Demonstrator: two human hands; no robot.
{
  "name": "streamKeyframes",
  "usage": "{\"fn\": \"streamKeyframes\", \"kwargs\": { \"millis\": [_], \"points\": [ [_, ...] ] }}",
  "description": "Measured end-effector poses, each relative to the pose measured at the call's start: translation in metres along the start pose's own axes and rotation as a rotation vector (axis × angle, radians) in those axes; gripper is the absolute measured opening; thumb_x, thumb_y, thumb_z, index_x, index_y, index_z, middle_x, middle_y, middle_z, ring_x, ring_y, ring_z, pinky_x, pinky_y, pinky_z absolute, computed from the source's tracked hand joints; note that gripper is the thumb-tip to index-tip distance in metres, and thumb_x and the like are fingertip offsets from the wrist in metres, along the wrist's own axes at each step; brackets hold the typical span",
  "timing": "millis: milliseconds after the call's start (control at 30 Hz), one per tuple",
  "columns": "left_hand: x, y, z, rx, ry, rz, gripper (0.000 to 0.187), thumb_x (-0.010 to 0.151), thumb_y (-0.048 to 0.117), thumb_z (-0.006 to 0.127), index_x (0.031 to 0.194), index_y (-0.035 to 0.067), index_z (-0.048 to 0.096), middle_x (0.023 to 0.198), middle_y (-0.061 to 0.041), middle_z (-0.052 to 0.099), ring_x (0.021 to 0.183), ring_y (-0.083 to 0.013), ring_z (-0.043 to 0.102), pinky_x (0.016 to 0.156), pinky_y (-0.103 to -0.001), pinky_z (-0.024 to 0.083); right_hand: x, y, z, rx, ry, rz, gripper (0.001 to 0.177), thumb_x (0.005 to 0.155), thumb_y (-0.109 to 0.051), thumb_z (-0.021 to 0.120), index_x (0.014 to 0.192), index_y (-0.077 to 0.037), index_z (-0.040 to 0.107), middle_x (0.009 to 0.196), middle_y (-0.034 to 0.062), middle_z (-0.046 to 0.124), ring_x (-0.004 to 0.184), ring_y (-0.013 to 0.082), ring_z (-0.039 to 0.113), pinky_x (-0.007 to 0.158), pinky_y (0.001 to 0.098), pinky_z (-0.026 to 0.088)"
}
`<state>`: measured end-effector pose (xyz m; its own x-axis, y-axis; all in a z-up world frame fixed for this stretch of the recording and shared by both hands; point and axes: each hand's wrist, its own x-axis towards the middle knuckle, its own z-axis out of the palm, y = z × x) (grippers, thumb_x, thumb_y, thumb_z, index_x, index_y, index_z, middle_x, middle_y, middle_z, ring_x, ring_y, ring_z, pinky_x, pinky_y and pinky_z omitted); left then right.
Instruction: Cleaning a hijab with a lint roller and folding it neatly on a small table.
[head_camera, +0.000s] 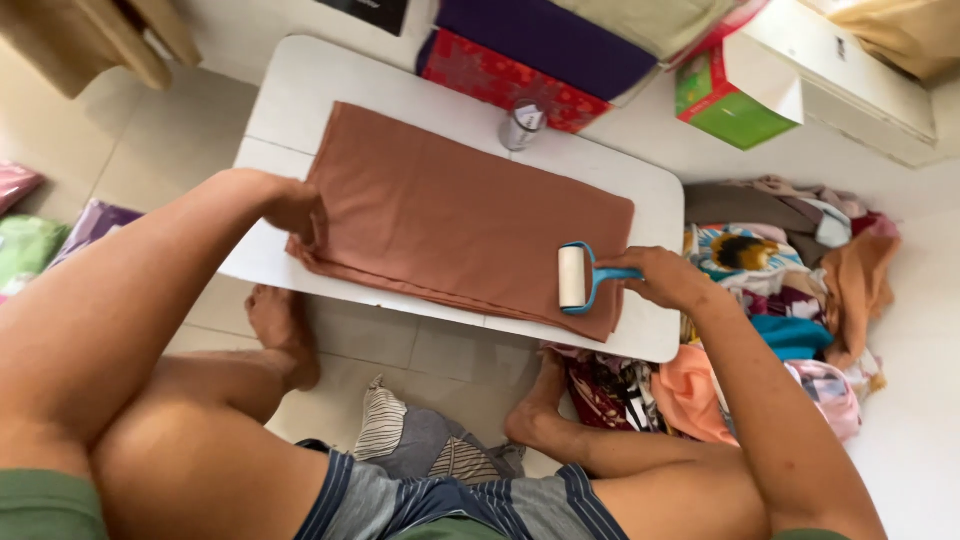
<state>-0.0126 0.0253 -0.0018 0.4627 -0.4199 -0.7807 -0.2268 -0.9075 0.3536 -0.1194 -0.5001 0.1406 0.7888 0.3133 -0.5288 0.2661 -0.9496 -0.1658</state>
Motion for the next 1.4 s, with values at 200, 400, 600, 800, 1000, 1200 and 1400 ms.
{"fn": "streamKeyframes", "kwargs": {
  "millis": [200, 400, 600, 800, 1000, 1200, 1400],
  "points": [
    [-0.017, -0.012, -0.018, 0.165, 0.344, -0.077, 0.032, 0.087, 0.035, 0.075, 0.118, 0.029, 0.08, 0.118, -0.012, 0.078, 0.113, -0.0339, 0.072, 0.099, -0.047, 0.058, 0.045, -0.07, 0.014, -0.036, 0.002, -0.178, 0.044, 0.094, -0.023, 0.064, 0.137, -0.028, 0.067, 0.12, 0.0177, 0.072, 0.113, 0.0492, 0.065, 0.094, 0.059, 0.056],
    [0.002, -0.015, -0.018, 0.307, 0.559, -0.059, 0.032, 0.086, 0.04, 0.076, 0.115, 0.027, 0.078, 0.104, -0.008, 0.079, 0.097, -0.0293, 0.077, 0.082, -0.047, 0.063, 0.116, -0.182, 0.019, 0.043, 0.009, -0.288, 0.051, 0.094, -0.024, 0.065, 0.142, -0.038, 0.06, 0.113, 0.0186, 0.072, 0.112, 0.0475, 0.066, 0.091, 0.0571, 0.058],
    [-0.013, 0.009, -0.023, 0.321, 0.585, -0.072, 0.032, 0.087, 0.025, 0.073, 0.115, 0.01, 0.077, 0.106, -0.015, 0.078, 0.1, -0.0353, 0.076, 0.082, -0.053, 0.062, 0.192, -0.261, 0.051, 0.008, 0.116, -0.335, 0.052, 0.093, -0.029, 0.069, 0.139, -0.051, 0.058, 0.109, 0.0089, 0.073, 0.102, 0.038, 0.073, 0.086, 0.0511, 0.062],
    [-0.005, 0.004, -0.019, 0.315, 0.543, -0.067, 0.034, 0.086, 0.018, 0.073, 0.119, 0.011, 0.075, 0.113, -0.014, 0.077, 0.106, -0.035, 0.074, 0.086, -0.053, 0.061, 0.178, -0.237, 0.053, 0.109, 0.06, -0.309, 0.057, 0.092, -0.027, 0.069, 0.142, -0.049, 0.055, 0.113, 0.0128, 0.071, 0.107, 0.0418, 0.07, 0.089, 0.0528, 0.06],
    [0.032, -0.01, 0.015, 0.392, 0.318, -0.069, 0.043, 0.085, 0.024, 0.081, 0.125, 0.012, 0.072, 0.121, -0.011, 0.076, 0.115, -0.031, 0.072, 0.093, -0.045, 0.061, 0.084, -0.158, 0.004, 0.242, -0.162, -0.169, 0.05, 0.087, -0.017, 0.072, 0.137, -0.025, 0.067, 0.122, 0.021, 0.073, 0.116, 0.0485, 0.065, 0.094, 0.0579, 0.054],
    [0.002, 0.012, 0.005, 0.423, 0.089, -0.104, 0.05, 0.081, 0.037, 0.086, 0.127, 0.021, 0.075, 0.126, -0.007, 0.076, 0.122, -0.0263, 0.07, 0.098, -0.039, 0.059, 0.036, -0.012, 0.006, -0.117, -0.246, 0.13, 0.036, 0.076, -0.027, 0.086, 0.111, -0.032, 0.084, 0.107, 0.0054, 0.082, 0.106, 0.0344, 0.075, 0.096, 0.0456, 0.058],
    [-0.021, 0.017, -0.005, 0.368, 0.158, -0.166, 0.042, 0.08, 0.033, 0.081, 0.119, 0.017, 0.078, 0.112, -0.009, 0.077, 0.103, -0.0264, 0.07, 0.088, -0.039, 0.059, 0.004, 0.057, 0.0, -0.189, -0.21, 0.334, 0.047, 0.084, -0.017, 0.077, 0.125, -0.04, 0.077, 0.097, 0.0066, 0.08, 0.086, 0.0285, 0.07, 0.085, 0.0382, 0.058]
  ]
}}
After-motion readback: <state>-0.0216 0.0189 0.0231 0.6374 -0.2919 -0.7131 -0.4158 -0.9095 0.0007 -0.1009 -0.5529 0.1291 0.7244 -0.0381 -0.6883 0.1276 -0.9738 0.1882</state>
